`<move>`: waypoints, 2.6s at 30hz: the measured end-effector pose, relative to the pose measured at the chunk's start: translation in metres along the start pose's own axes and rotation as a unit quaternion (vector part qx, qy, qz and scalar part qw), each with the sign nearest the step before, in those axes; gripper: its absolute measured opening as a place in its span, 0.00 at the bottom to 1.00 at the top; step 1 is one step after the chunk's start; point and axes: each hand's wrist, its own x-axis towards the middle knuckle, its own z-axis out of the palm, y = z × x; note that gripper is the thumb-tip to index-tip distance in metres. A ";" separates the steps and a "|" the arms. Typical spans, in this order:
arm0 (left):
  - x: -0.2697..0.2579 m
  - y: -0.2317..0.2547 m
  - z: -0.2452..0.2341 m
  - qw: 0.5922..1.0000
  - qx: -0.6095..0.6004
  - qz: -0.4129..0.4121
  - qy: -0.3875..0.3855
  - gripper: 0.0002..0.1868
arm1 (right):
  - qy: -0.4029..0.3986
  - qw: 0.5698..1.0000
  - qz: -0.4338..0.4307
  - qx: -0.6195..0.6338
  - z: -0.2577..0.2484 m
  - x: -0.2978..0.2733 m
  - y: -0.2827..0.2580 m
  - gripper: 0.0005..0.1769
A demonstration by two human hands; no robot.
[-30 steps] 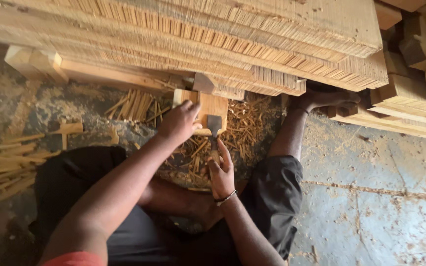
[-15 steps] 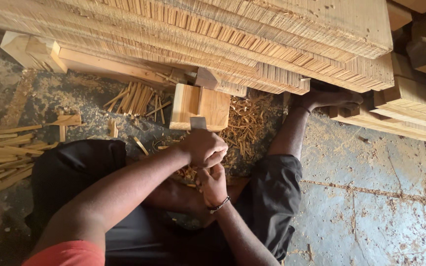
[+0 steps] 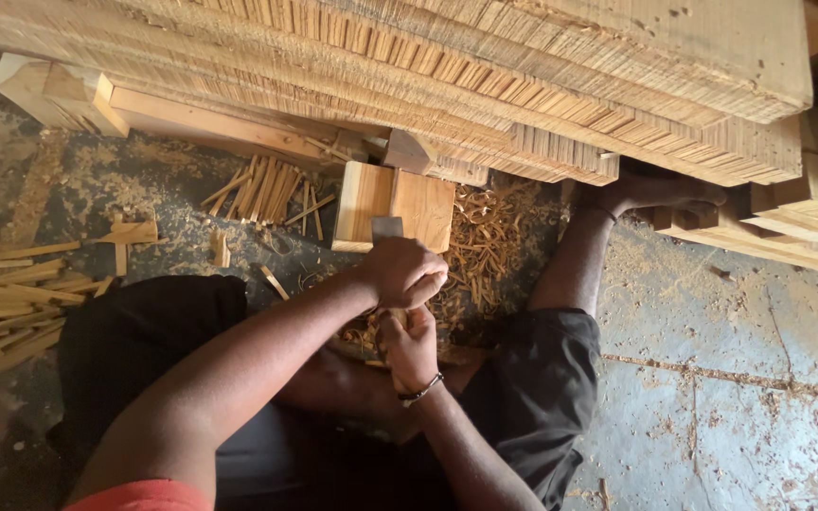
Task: The person shapes small wooden sticks using a chisel while sitting on the floor. They handle thin pieces of wood, shaving them into points and collecting them in bundles.
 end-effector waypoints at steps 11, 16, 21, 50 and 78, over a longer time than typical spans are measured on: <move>0.049 -0.067 -0.027 0.997 0.014 -0.029 0.069 0.19 | 0.024 0.997 -0.033 -0.060 0.018 0.087 -0.009 0.06; 0.037 -0.027 -0.034 0.996 0.022 -0.007 0.085 0.20 | 0.027 0.997 -0.078 -0.004 0.007 0.072 -0.011 0.09; 0.004 0.037 -0.026 0.945 0.071 0.203 0.248 0.06 | 0.103 0.981 -0.162 -0.013 -0.017 0.033 -0.013 0.32; -0.053 0.018 -0.077 0.864 0.293 -0.335 0.234 0.06 | 0.076 0.945 -0.265 -0.179 -0.013 0.002 -0.031 0.36; -0.048 -0.004 -0.039 0.907 0.362 -0.105 0.187 0.13 | 0.040 0.969 -0.151 -0.191 -0.023 0.018 -0.020 0.35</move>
